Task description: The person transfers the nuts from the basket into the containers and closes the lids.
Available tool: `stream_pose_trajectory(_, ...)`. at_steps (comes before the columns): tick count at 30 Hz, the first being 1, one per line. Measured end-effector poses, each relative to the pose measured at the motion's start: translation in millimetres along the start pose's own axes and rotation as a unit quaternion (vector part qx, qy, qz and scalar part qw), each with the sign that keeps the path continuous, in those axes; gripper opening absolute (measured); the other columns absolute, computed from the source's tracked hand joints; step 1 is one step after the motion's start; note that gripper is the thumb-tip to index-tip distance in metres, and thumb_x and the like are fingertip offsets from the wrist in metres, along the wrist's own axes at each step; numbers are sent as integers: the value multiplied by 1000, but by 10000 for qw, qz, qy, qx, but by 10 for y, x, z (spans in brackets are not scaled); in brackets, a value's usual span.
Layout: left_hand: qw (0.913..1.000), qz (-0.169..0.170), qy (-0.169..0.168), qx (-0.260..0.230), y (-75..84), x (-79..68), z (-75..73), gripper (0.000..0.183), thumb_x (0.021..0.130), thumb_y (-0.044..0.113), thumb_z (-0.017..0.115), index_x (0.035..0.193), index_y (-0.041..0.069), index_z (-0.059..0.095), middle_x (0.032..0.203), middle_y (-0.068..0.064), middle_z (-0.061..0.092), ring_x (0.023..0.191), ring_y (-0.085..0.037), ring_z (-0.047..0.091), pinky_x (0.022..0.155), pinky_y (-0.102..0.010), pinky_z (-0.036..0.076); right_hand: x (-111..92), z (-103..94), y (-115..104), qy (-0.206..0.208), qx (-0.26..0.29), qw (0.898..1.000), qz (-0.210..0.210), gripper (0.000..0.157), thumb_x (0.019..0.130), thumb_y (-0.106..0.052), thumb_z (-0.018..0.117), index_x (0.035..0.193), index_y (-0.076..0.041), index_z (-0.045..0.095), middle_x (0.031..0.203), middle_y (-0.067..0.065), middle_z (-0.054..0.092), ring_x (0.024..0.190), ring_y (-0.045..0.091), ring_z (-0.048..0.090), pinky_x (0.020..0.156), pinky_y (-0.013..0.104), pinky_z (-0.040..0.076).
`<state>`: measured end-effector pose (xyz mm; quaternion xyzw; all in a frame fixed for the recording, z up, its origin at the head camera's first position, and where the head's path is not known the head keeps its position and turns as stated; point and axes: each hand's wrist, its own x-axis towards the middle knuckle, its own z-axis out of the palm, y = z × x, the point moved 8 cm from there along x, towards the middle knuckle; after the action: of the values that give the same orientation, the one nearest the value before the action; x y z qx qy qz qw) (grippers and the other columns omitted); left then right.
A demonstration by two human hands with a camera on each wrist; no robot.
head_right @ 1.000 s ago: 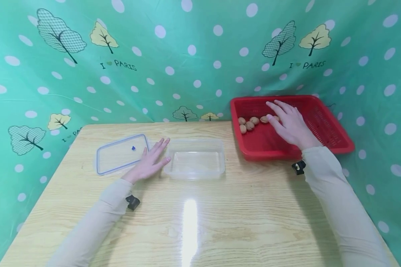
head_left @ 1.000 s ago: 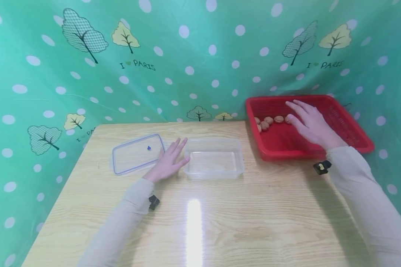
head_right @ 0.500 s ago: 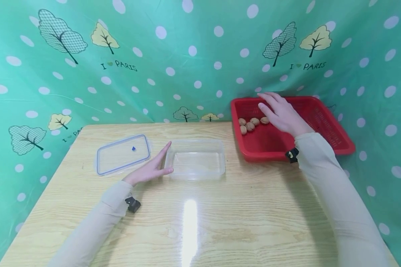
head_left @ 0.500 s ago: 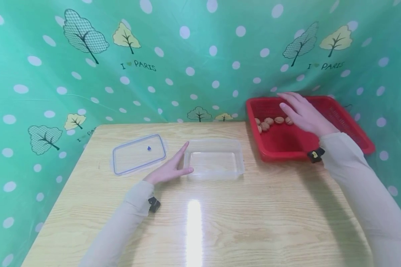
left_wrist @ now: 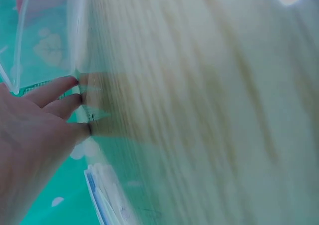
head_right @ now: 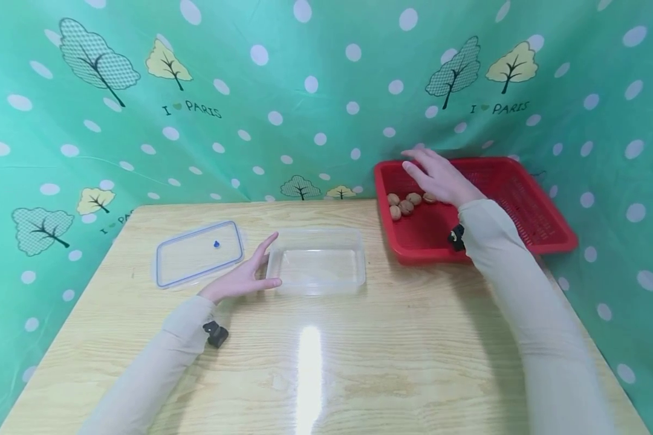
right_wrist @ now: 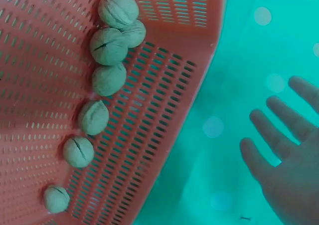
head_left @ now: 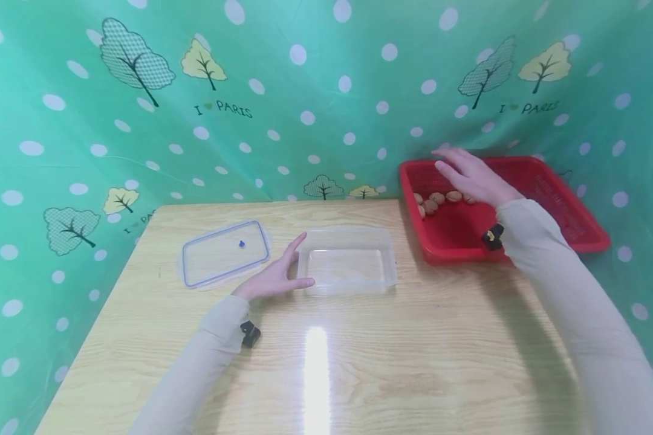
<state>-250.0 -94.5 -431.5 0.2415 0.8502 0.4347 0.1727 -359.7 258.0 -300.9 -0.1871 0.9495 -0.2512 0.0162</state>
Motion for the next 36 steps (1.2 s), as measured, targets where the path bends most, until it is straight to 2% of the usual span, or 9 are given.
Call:
stream_pose_trajectory(5,9999,-86,-78,-8,143,-47,-6,97,79,35,67,143,27,-6,141,-29,13,127,-37,21,99,-53,22,83,127,103,-188,165,9996,117,61,89,-48,42,141,-20,26,139,10,28,122,31,28,92,58,31)
stream_pose_trajectory(10,9999,-84,-65,-3,147,-41,3,96,80,34,66,144,22,-4,140,-30,15,127,-37,22,99,-53,22,128,217,264,-380,460,9967,555,67,85,-56,42,142,-25,24,137,10,31,114,32,33,79,55,43)
stream_pose_trajectory(14,9999,-131,-61,5,127,-35,-2,97,79,35,67,144,23,-4,141,-29,15,127,-36,22,99,-53,23,174,291,340,-501,583,9950,643,67,85,-57,42,141,-22,27,135,11,34,113,31,36,79,52,45)
stream_pose_trajectory(19,9999,-141,-23,8,18,-3,6,98,78,37,67,143,25,-5,142,-27,14,128,-36,21,98,-55,22,234,419,361,-563,621,9958,377,64,84,-49,52,137,-17,35,130,9,41,113,29,39,85,51,42)
stream_pose_trajectory(23,9997,-189,86,95,-158,41,19,99,76,43,67,142,33,-5,142,-25,17,128,-34,23,98,-56,22,265,537,367,-705,642,9953,168,59,80,-37,65,130,-13,45,114,11,55,100,28,51,85,49,42)
stream_pose_trajectory(26,9995,-244,152,153,-246,67,26,100,73,49,67,141,39,-5,141,-24,20,128,-31,24,98,-55,23,285,628,409,-874,762,9931,199,53,78,-28,69,124,-11,51,100,12,61,90,29,56,81,45,45)
stream_pose_trajectory(33,9993,-324,140,121,-288,85,37,101,70,53,67,140,42,-5,141,-22,21,128,-31,24,98,-55,23,344,806,578,-1152,1195,9850,468,46,79,-14,68,121,-9,53,97,11,62,88,27,57,80,42,45)
stream_pose_trajectory(35,9992,-351,167,116,-293,83,30,101,70,53,68,139,44,-5,142,-22,21,128,-30,25,98,-54,23,338,811,552,-1215,1304,9825,533,46,78,-12,68,122,-8,52,99,11,61,89,27,57,81,43,45)
stream_pose_trajectory(36,9993,-326,148,109,-235,64,18,100,72,50,68,140,41,-5,142,-23,20,128,-31,24,98,-54,23,344,817,560,-1219,1293,9826,545,47,78,-13,68,122,-9,52,100,10,61,89,26,57,81,43,45)
